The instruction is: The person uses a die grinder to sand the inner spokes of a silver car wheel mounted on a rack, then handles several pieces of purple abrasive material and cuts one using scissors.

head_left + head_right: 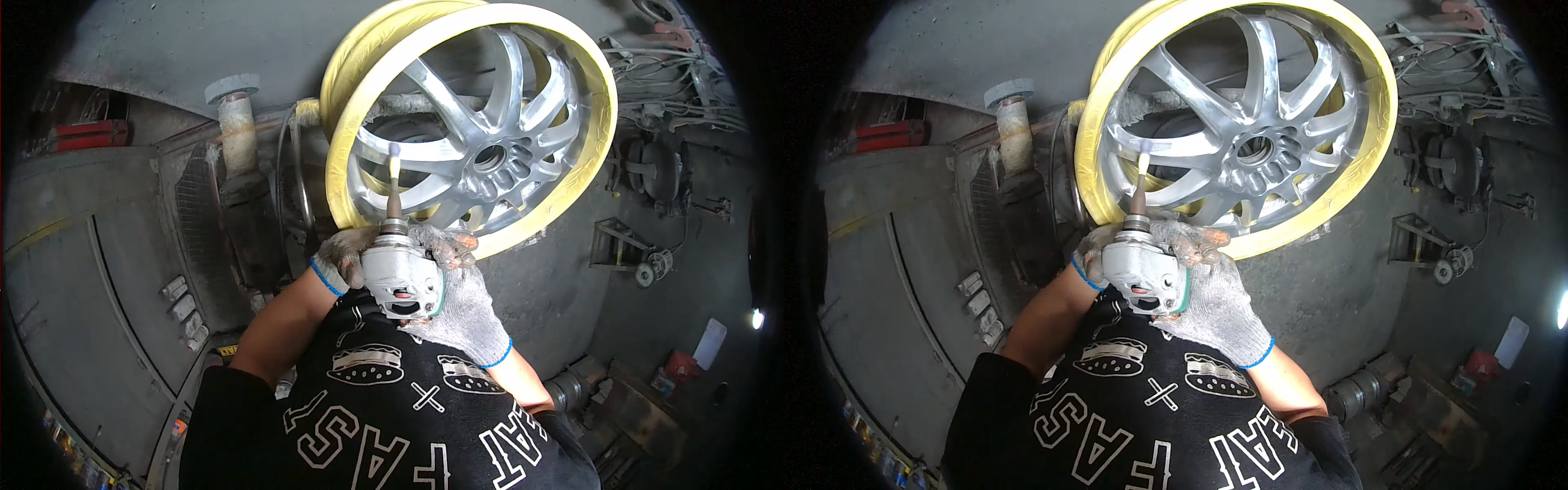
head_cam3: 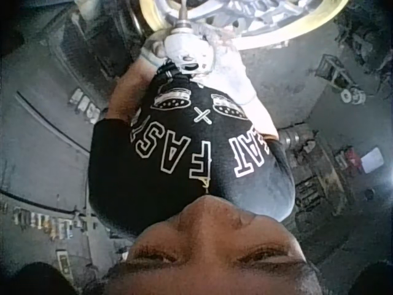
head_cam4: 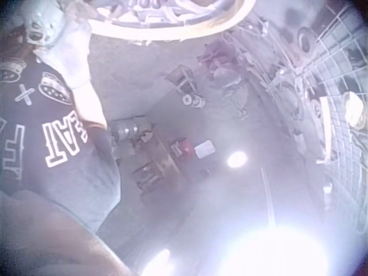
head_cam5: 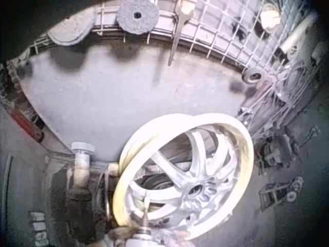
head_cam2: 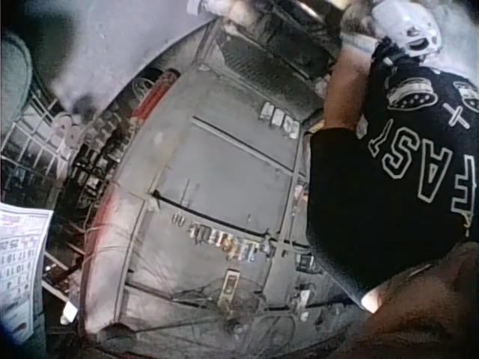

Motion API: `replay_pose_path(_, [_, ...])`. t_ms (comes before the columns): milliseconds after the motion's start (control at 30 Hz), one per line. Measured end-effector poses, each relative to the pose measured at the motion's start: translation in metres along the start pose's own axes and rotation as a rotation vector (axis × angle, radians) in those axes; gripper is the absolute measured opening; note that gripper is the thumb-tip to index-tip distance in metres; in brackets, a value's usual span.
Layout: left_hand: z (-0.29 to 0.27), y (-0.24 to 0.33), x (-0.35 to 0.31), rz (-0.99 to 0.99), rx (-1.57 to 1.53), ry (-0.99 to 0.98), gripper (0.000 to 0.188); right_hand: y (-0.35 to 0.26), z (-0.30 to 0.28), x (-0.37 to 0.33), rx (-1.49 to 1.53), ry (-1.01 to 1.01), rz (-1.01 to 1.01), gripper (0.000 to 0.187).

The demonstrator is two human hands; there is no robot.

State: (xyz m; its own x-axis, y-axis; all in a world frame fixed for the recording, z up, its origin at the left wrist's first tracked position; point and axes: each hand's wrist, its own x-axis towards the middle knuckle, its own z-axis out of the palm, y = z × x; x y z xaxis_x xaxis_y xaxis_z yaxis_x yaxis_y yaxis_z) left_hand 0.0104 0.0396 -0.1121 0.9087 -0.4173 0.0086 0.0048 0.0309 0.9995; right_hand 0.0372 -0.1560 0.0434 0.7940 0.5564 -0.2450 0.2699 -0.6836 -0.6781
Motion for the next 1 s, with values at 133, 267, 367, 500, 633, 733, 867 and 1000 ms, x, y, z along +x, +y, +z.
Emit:
replay_pose_path(133, [-0.009,-0.009,-0.012,0.02,-0.092,0.1,0.089,-0.001,0.004,0.001,-0.035,-0.018,0.032,0.1])
replay_pose_path(267, [-0.005,-0.019,-0.015,0.089,-0.261,0.053,0.096,-0.014,-0.005,0.019,0.054,-0.06,-0.048,0.101])
replay_pose_path(367, [-0.011,0.031,-0.005,0.026,-0.422,-0.034,0.095,-0.006,-0.008,0.008,0.021,-0.035,-0.016,0.102])
replay_pose_path(500, [-0.006,0.049,0.013,-0.284,-0.763,-0.218,0.095,-0.007,-0.017,0.005,0.121,-0.014,0.03,0.088])
replay_pose_path(633, [0.003,0.038,0.016,-0.301,-0.969,-0.207,0.099,-0.009,-0.025,0.011,0.185,-0.131,0.07,0.098])
replay_pose_path(733, [0.004,0.014,0.017,-0.121,-0.89,-0.195,0.109,-0.004,-0.02,0.015,-0.008,-0.102,-0.054,0.101])
replay_pose_path(867, [0.001,0.021,0.016,-0.131,-0.941,-0.165,0.116,0.0,-0.018,0.014,0.003,-0.106,0.017,0.107])
replay_pose_path(1000, [0.019,0.022,0.03,0.081,-0.77,-0.252,0.084,-0.006,-0.032,0.013,0.052,-0.087,-0.008,0.101])
